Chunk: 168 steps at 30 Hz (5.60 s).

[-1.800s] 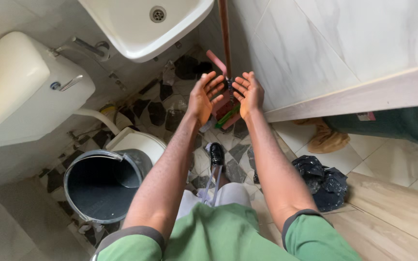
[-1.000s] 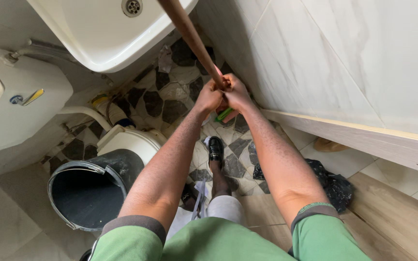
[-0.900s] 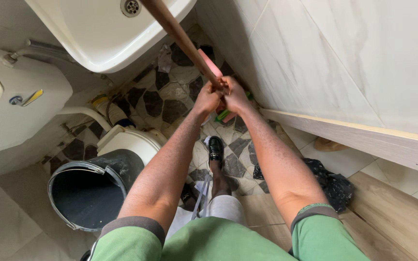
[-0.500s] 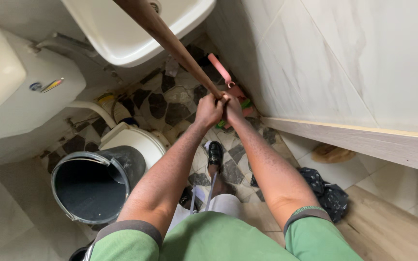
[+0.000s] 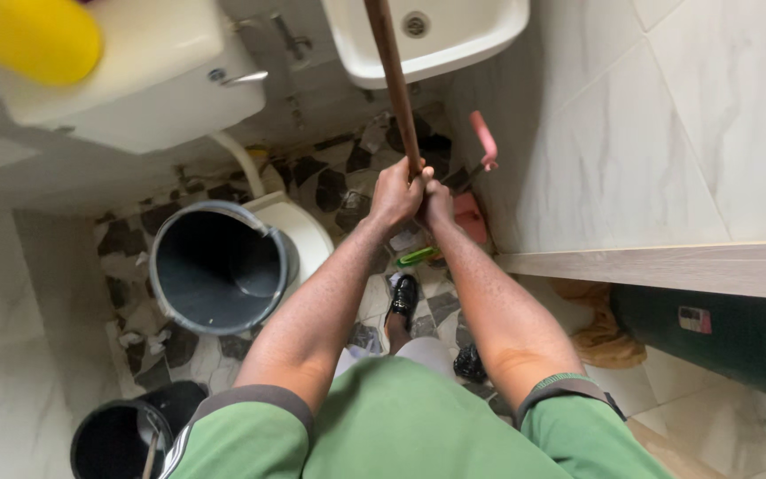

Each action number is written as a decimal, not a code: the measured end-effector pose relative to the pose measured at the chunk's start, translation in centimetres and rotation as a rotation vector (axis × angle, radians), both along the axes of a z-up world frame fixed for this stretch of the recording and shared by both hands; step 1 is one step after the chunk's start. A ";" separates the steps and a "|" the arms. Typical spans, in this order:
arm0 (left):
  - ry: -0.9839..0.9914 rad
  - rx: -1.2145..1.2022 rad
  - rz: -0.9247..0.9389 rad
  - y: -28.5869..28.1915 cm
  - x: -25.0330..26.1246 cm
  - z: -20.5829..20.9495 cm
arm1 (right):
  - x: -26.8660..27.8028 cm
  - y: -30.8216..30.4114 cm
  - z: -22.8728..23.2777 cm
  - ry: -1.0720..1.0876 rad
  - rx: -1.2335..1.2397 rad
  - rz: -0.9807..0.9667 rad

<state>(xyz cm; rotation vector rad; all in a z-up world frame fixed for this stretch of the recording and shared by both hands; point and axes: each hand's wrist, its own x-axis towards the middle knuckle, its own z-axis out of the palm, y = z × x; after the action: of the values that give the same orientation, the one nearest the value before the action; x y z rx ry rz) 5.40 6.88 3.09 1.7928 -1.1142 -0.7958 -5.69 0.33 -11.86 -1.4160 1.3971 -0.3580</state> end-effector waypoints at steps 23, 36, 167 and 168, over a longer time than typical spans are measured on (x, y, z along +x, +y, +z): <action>0.031 -0.050 0.332 27.3 10.4 -1.6 | 12.2 27.5 7.4 0.457 -0.240 0.475; 0.035 0.036 0.523 37.1 15.2 0.0 | 18.5 34.9 7.4 0.240 -0.180 0.812; -0.296 0.116 1.178 70.8 43.1 8.7 | 60.2 66.6 0.8 -0.300 -0.432 1.798; -0.317 0.056 1.185 70.8 42.8 9.2 | 59.6 66.6 1.3 -0.390 -0.466 1.777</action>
<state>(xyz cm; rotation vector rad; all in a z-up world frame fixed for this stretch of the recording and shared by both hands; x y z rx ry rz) 48.24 77.72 12.26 2.2180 -0.0520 0.1808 53.93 66.94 -10.58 -2.2156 -0.5702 0.2530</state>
